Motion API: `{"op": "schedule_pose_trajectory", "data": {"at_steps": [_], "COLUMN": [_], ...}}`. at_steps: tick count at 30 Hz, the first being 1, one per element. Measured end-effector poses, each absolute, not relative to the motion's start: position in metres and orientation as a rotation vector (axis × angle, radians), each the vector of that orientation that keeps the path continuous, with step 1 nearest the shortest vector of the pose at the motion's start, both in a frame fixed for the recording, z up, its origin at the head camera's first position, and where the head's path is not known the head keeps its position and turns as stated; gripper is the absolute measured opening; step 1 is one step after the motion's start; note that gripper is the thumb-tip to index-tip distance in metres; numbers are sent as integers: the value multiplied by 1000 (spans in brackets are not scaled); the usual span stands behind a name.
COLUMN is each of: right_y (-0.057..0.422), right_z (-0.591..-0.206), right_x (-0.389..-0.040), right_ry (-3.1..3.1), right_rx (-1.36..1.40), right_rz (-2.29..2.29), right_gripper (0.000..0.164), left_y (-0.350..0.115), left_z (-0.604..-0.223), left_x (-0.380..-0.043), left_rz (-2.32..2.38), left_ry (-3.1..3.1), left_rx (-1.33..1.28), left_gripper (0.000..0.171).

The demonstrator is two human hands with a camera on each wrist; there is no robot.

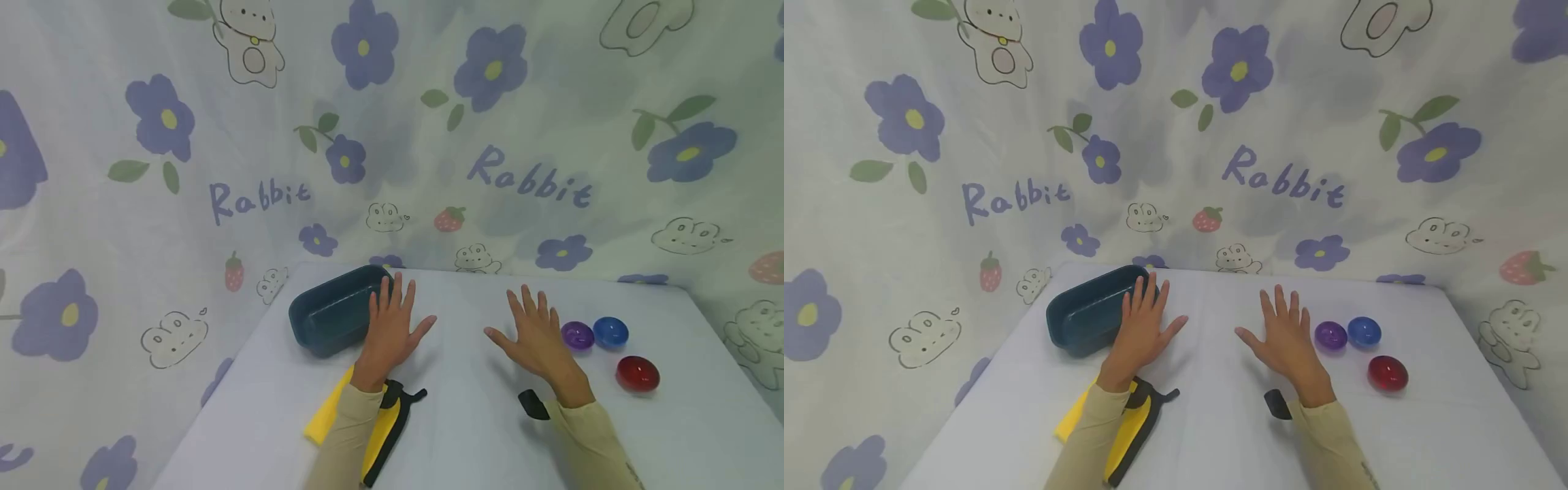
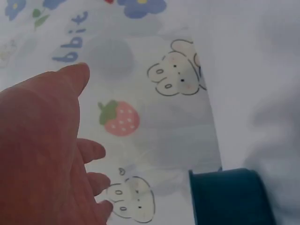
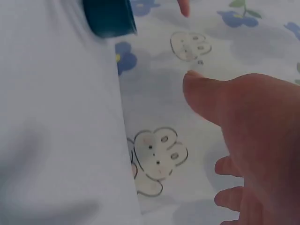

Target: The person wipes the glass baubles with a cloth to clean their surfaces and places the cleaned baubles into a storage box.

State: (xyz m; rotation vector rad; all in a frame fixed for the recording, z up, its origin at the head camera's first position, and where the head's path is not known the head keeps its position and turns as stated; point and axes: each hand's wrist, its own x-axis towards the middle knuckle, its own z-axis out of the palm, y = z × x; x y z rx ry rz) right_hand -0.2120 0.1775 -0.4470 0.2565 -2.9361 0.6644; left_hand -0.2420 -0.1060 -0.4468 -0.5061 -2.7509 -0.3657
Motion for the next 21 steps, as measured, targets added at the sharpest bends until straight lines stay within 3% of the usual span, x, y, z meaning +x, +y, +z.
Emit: {"op": "schedule_pose_trajectory", "data": {"at_steps": [9, 21], "right_y": [136, 88], "right_z": [-434, -432], "right_x": [-236, -277], "right_ry": [-2843, -2669], "right_rx": [509, 565], "right_rz": [1226, 1647], "right_gripper": [93, 92], "left_y": [-147, -225], "left_z": [-424, -412], "left_x": [-216, -198], "left_rz": [-719, -1123], "left_ry": [-2849, -2719], "left_rx": [-451, -66], "left_gripper": [97, 99]}}
